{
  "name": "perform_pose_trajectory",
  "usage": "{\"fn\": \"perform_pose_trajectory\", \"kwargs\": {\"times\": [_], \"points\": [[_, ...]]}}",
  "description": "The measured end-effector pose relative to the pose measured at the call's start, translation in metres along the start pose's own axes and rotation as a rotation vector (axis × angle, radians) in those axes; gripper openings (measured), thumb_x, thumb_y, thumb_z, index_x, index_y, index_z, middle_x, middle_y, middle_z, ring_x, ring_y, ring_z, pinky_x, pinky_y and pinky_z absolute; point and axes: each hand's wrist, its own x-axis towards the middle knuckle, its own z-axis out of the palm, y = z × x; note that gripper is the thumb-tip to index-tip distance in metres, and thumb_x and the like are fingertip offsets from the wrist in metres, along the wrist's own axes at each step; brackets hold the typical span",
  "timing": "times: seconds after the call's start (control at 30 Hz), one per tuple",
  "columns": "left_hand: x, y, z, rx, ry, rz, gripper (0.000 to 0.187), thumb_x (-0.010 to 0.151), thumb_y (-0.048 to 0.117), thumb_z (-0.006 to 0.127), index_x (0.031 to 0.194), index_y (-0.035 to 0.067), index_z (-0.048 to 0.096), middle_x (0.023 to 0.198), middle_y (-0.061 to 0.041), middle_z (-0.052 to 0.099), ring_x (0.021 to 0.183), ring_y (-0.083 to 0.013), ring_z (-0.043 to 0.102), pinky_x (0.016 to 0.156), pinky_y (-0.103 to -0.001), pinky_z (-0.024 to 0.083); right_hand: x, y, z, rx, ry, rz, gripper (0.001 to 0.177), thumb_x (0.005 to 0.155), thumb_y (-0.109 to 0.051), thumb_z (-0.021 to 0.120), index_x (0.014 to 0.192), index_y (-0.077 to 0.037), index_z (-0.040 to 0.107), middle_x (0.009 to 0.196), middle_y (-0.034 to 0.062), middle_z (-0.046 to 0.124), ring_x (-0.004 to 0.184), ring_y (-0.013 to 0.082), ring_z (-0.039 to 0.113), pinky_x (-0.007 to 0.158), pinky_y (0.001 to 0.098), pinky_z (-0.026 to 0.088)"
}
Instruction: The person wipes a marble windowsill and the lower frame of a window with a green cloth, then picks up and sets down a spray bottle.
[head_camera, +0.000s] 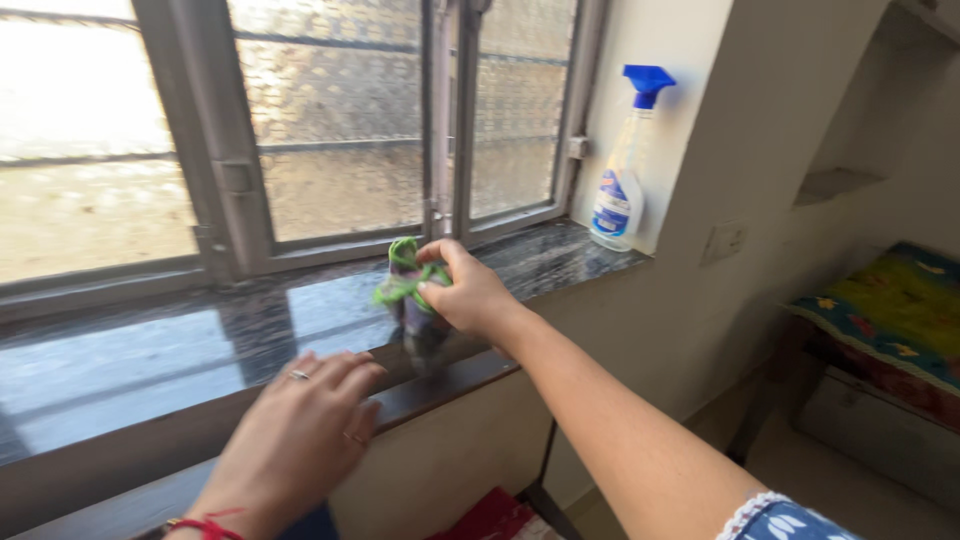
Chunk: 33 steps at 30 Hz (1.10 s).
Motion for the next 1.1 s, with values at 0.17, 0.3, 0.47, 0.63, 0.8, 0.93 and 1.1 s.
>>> {"fn": "perform_pose_trajectory", "kwargs": {"times": [0.17, 0.3, 0.47, 0.63, 0.8, 0.93, 1.1], "points": [[-0.026, -0.071, -0.049, 0.087, 0.167, -0.236, 0.046, 0.095, 0.036, 0.053, 0.132, 0.010, 0.060, 0.141, -0.013, 0.059, 0.132, -0.0297, 0.053, 0.110, -0.041, 0.042, -0.007, -0.048, 0.071, -0.247, -0.076, -0.311, 0.056, 0.084, -0.032, 0.075, 0.132, -0.011, 0.060, 0.115, 0.0156, 0.072, 0.105, 0.0246, 0.070, 0.090, 0.0357, 0.055], [-0.054, -0.126, -0.064, 0.107, 0.023, -0.584, 0.049, 0.101, 0.042, 0.043, 0.141, 0.018, 0.057, 0.145, -0.005, 0.060, 0.134, -0.0263, 0.056, 0.113, -0.041, 0.046, -0.017, -0.070, 0.127, -0.252, -0.322, -0.273, 0.054, 0.089, -0.045, 0.066, 0.134, -0.015, 0.064, 0.114, 0.0150, 0.078, 0.105, 0.0241, 0.073, 0.092, 0.0358, 0.054], [-0.091, -0.187, -0.043, 0.224, 0.016, -0.608, 0.062, 0.100, 0.054, 0.035, 0.149, 0.017, 0.047, 0.154, -0.007, 0.047, 0.146, -0.0240, 0.040, 0.119, -0.042, 0.032, -0.017, -0.085, 0.183, -0.465, -0.191, -0.353, 0.047, 0.092, -0.042, 0.064, 0.131, -0.017, 0.071, 0.131, 0.0178, 0.069, 0.122, 0.0312, 0.066, 0.105, 0.0390, 0.050], [-0.096, -0.208, -0.023, 0.208, -0.089, -0.657, 0.075, 0.098, 0.062, 0.021, 0.160, 0.021, 0.028, 0.163, -0.003, 0.028, 0.152, -0.0186, 0.023, 0.124, -0.040, 0.017, -0.013, -0.083, 0.226, -0.748, -0.329, -0.236, 0.063, 0.096, -0.054, 0.049, 0.154, -0.028, 0.045, 0.166, 0.0140, 0.027, 0.153, 0.0361, 0.020, 0.122, 0.0570, 0.016], [-0.089, -0.220, -0.031, 0.129, -0.241, -0.668, 0.076, 0.100, 0.065, 0.020, 0.160, 0.020, 0.024, 0.169, -0.006, 0.017, 0.156, -0.0208, 0.018, 0.125, -0.039, 0.017, -0.007, -0.081, 0.234, -0.733, -0.258, -0.257, 0.086, 0.091, -0.067, 0.046, 0.159, -0.017, 0.029, 0.169, 0.0103, 0.022, 0.156, 0.0304, 0.017, 0.124, 0.0529, 0.014], [-0.085, -0.211, -0.040, 0.151, -0.335, -0.693, 0.079, 0.100, 0.068, 0.020, 0.162, 0.020, 0.020, 0.171, -0.006, 0.012, 0.157, -0.0212, 0.013, 0.126, -0.040, 0.015, -0.011, -0.088, 0.227, -0.736, -0.245, -0.149, 0.104, 0.082, -0.074, 0.052, 0.162, -0.013, 0.027, 0.166, 0.0140, 0.029, 0.155, 0.0281, 0.025, 0.126, 0.0463, 0.019], [-0.083, -0.203, -0.051, 0.132, -0.398, -0.729, 0.081, 0.099, 0.071, 0.018, 0.164, 0.022, 0.015, 0.172, -0.004, 0.008, 0.159, -0.0194, 0.008, 0.128, -0.040, 0.011, -0.013, -0.083, 0.231, -0.763, -0.262, -0.188, 0.106, 0.084, -0.082, 0.045, 0.161, -0.013, 0.023, 0.171, 0.0121, 0.013, 0.158, 0.0265, 0.011, 0.125, 0.0487, 0.011]]}}
